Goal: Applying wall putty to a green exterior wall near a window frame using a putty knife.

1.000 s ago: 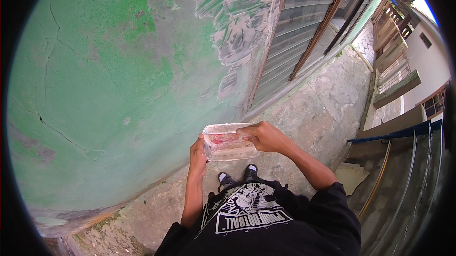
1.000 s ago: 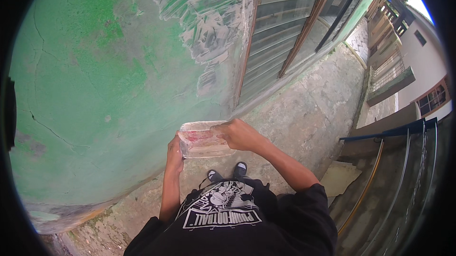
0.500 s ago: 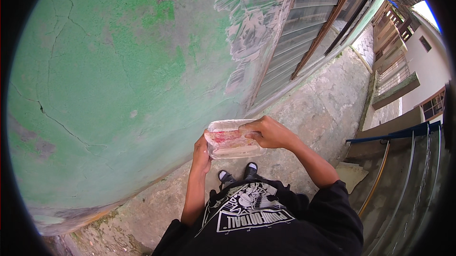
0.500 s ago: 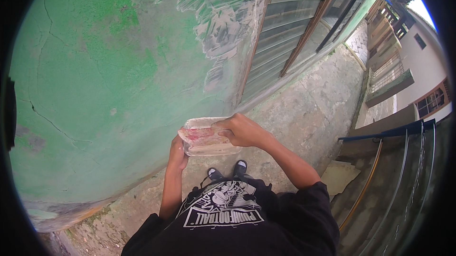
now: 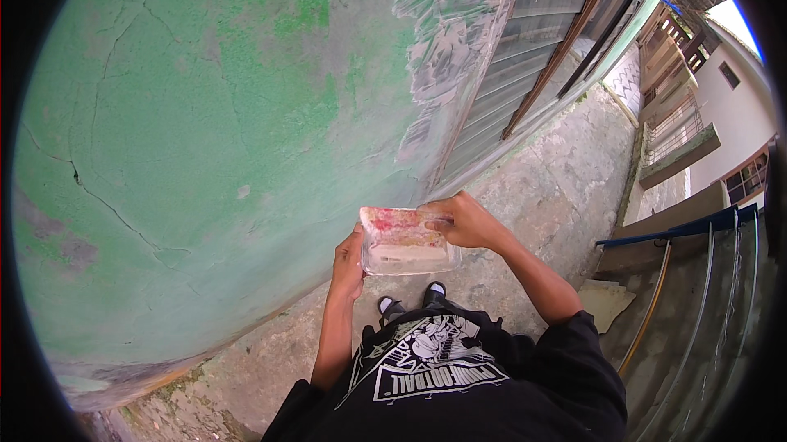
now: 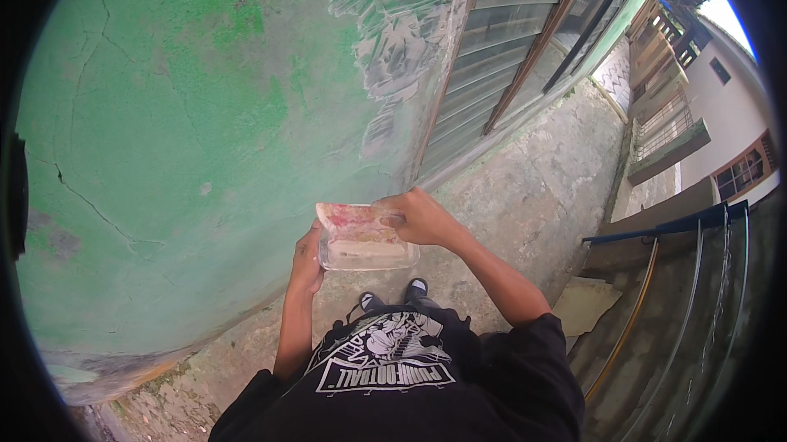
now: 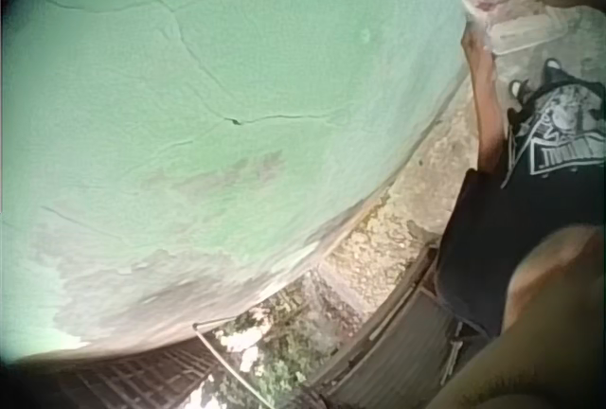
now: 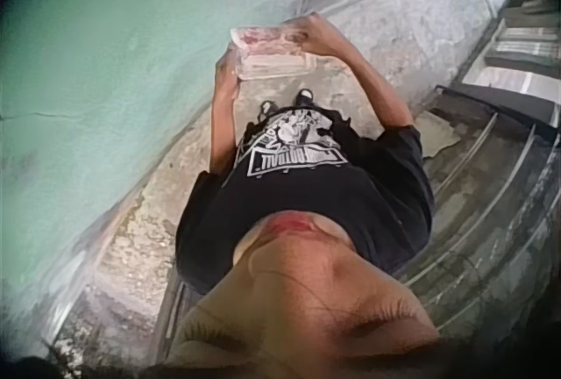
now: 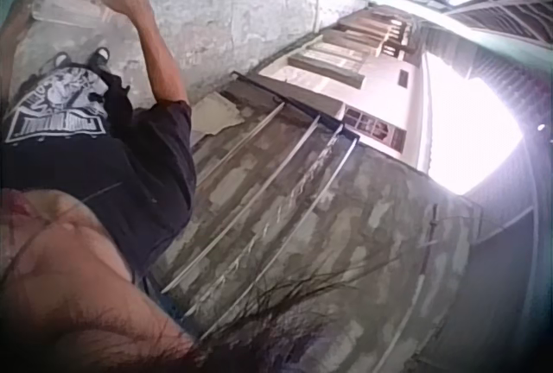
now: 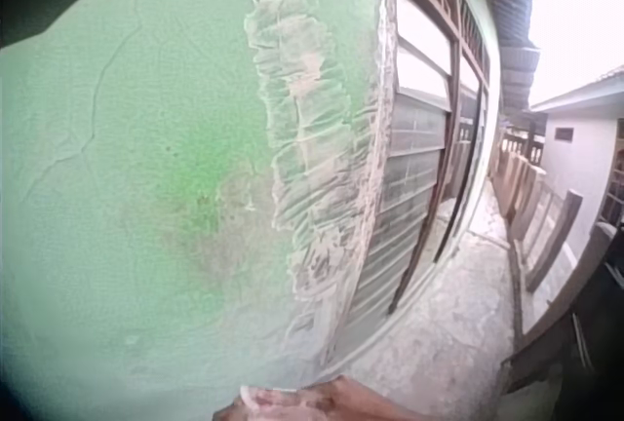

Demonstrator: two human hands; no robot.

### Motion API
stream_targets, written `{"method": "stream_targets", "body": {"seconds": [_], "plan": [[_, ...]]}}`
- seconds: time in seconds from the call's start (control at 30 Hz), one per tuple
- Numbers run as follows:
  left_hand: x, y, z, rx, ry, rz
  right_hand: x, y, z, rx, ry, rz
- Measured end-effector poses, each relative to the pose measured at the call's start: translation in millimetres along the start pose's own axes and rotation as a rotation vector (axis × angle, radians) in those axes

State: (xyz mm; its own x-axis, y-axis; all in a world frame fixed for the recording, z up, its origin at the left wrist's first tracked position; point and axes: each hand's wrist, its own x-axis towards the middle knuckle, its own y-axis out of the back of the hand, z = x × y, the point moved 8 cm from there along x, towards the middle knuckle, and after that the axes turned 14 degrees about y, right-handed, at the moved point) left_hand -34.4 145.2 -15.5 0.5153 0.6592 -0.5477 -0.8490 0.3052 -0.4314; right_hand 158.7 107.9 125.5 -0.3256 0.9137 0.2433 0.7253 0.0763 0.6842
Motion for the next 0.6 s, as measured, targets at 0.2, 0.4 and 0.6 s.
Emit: {"method": "stream_targets", "body": {"seconds": [0.2, 0.4, 0.6], "plan": [[-2.9, 6.2, -2.9, 0.024, -0.051, 0.014, -5.0, 0.4, 12.4, -0.048, -0.091, 0.017], [-7.4, 14.8, -3.5, 0.010, 0.015, 0.022, -3.7, 7.7, -3.3, -0.189, -0.019, 0.086], [-12.7, 6.0, -2.6, 0.034, 0.040, -0.009, -9.7, -6.0, -8.6, -0.203, 0.003, -0.008]]}}
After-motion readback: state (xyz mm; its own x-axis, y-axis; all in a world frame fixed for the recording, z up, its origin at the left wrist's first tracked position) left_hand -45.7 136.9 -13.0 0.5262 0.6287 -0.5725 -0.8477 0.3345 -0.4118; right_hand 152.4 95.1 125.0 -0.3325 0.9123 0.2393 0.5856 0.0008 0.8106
